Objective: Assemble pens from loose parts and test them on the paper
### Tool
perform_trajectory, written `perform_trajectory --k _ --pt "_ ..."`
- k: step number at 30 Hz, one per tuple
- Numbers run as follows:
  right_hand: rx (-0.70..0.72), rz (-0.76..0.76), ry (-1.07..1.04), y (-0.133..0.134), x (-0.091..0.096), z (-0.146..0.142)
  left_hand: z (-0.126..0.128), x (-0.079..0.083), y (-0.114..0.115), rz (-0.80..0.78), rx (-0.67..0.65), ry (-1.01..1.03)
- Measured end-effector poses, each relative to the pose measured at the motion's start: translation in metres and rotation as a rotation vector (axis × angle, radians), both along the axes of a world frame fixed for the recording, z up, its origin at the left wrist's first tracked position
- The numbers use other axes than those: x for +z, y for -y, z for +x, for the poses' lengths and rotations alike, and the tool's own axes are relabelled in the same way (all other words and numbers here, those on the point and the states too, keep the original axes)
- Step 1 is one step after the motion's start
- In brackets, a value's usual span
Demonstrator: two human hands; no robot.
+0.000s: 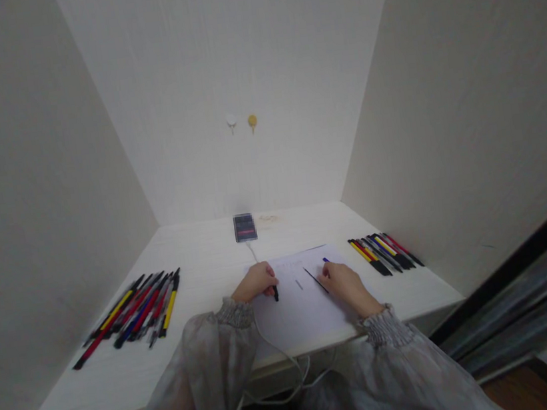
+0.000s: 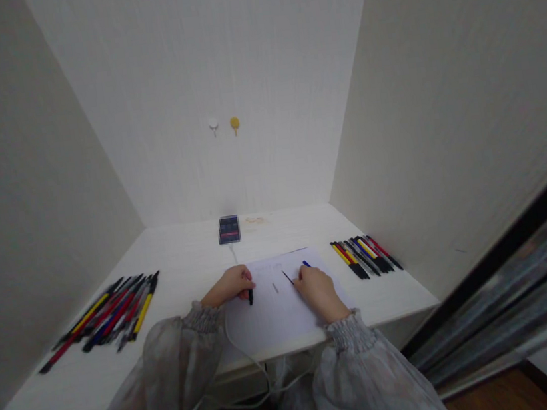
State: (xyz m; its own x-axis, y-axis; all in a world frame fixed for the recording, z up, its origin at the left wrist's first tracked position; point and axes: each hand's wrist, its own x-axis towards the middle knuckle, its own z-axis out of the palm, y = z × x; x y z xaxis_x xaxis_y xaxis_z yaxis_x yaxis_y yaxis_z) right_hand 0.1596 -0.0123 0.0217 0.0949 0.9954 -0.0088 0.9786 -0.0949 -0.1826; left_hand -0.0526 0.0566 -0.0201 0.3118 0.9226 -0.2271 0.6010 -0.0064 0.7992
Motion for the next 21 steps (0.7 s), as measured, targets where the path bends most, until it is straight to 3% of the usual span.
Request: perform_trajectory --k 4,17,21 --pt "-0.015 -0.036 0.006 0.004 -0.004 0.009 0.0 -0.002 -0.002 -0.028 0.002 -0.006" --pt "0.038 -0.015 0.046 0.017 -0.01 -0.01 0.001 -0.002 0.001 -0.009 -0.002 0.036" --pt "0.031 0.008 -0.009 0.016 -0.006 0.0 0.001 0.0 0.001 -0.01 -0.009 0.033"
